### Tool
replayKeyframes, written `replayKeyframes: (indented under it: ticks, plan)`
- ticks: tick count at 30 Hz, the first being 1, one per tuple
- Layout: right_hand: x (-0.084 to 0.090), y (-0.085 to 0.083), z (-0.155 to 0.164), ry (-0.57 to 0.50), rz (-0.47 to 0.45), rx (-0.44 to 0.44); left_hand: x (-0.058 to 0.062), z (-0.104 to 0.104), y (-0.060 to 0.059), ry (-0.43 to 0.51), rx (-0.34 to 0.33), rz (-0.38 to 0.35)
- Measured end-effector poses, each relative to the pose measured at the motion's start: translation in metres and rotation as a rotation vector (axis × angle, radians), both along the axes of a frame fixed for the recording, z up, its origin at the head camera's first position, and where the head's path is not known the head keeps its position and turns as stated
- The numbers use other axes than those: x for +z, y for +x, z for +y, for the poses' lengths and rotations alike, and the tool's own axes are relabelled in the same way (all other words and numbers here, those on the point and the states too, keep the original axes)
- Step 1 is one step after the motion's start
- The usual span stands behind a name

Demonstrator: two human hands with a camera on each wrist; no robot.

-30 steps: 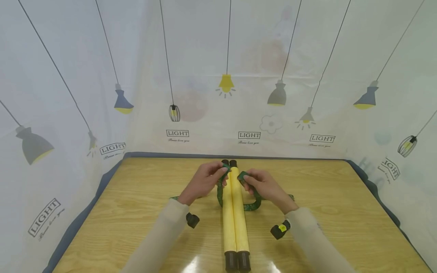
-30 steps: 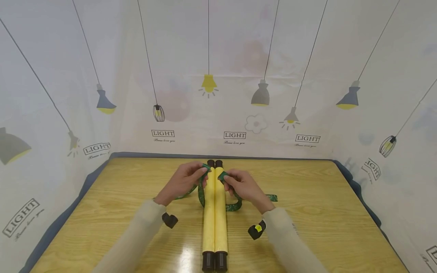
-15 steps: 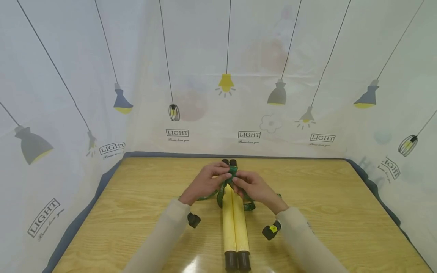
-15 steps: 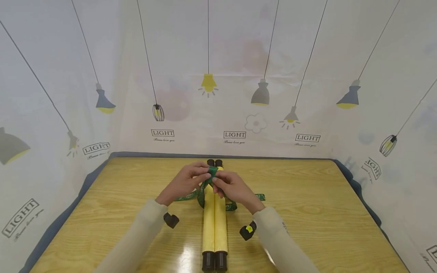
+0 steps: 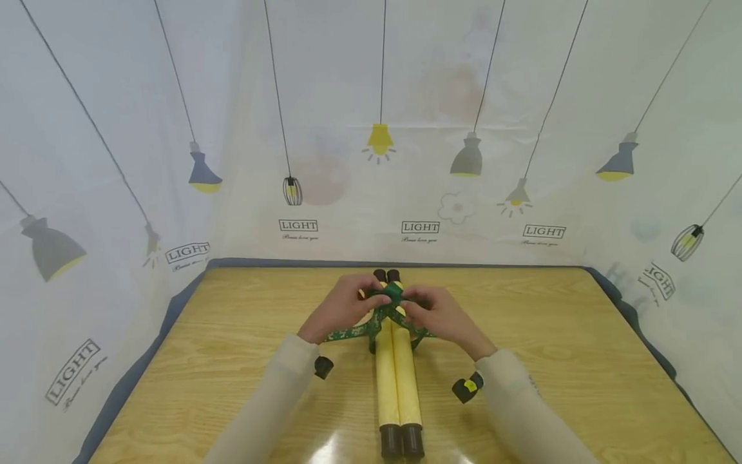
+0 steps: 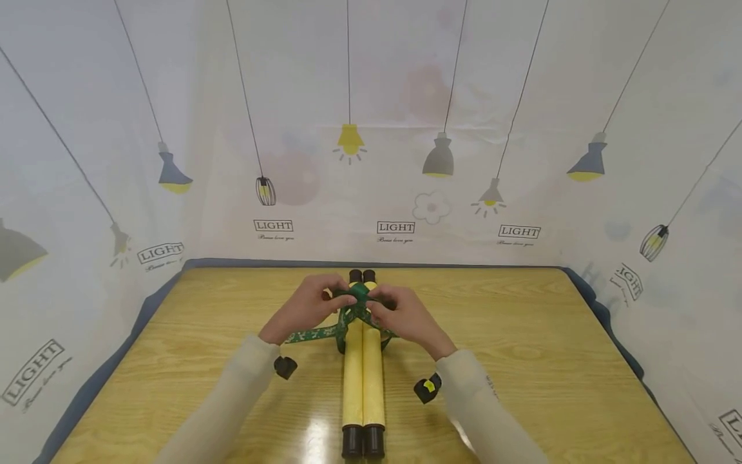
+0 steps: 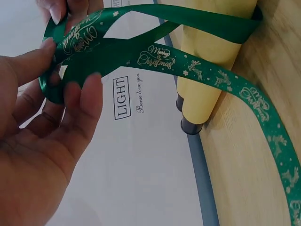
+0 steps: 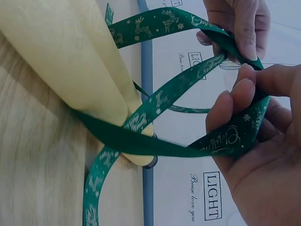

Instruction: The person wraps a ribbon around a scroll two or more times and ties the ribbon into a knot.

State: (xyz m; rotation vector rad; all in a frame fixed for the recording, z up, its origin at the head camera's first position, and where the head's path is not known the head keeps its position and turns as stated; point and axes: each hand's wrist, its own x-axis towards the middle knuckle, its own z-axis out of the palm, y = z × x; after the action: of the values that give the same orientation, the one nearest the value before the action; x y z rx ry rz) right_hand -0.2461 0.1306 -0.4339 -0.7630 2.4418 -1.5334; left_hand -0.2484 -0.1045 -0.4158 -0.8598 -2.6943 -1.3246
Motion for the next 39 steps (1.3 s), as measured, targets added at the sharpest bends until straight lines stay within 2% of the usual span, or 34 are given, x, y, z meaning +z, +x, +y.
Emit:
replayKeyframes:
  ticks: [3, 8, 14, 18, 28, 35, 39]
  plan:
    - [0.002, 0.001, 0.002, 0.039, 0.029, -0.044, 0.001, 0.000, 0.000, -0.060, 0.038, 0.073]
    - [0.000, 0.002, 0.002, 0.067, 0.122, -0.068, 0.000, 0.000, 0.002, -0.090, 0.057, 0.167]
    - [0.000, 0.003, -0.002, 0.106, 0.222, -0.073, 0.002, 0.001, 0.003, -0.058, 0.035, 0.140]
    - [0.000, 0.003, -0.003, 0.137, 0.237, -0.040, 0.004, 0.000, 0.003, -0.041, 0.023, 0.104]
    - [-0.007, 0.002, 0.000, -0.031, 0.090, 0.035, 0.002, -0.005, -0.003, -0.002, 0.014, 0.094]
    - [-0.011, 0.005, 0.000, -0.189, -0.145, 0.074, 0.002, -0.006, 0.002, -0.024, 0.004, 0.019]
    - [-0.012, 0.006, -0.001, -0.261, -0.188, 0.054, 0.004, -0.006, 0.004, -0.038, -0.002, 0.015]
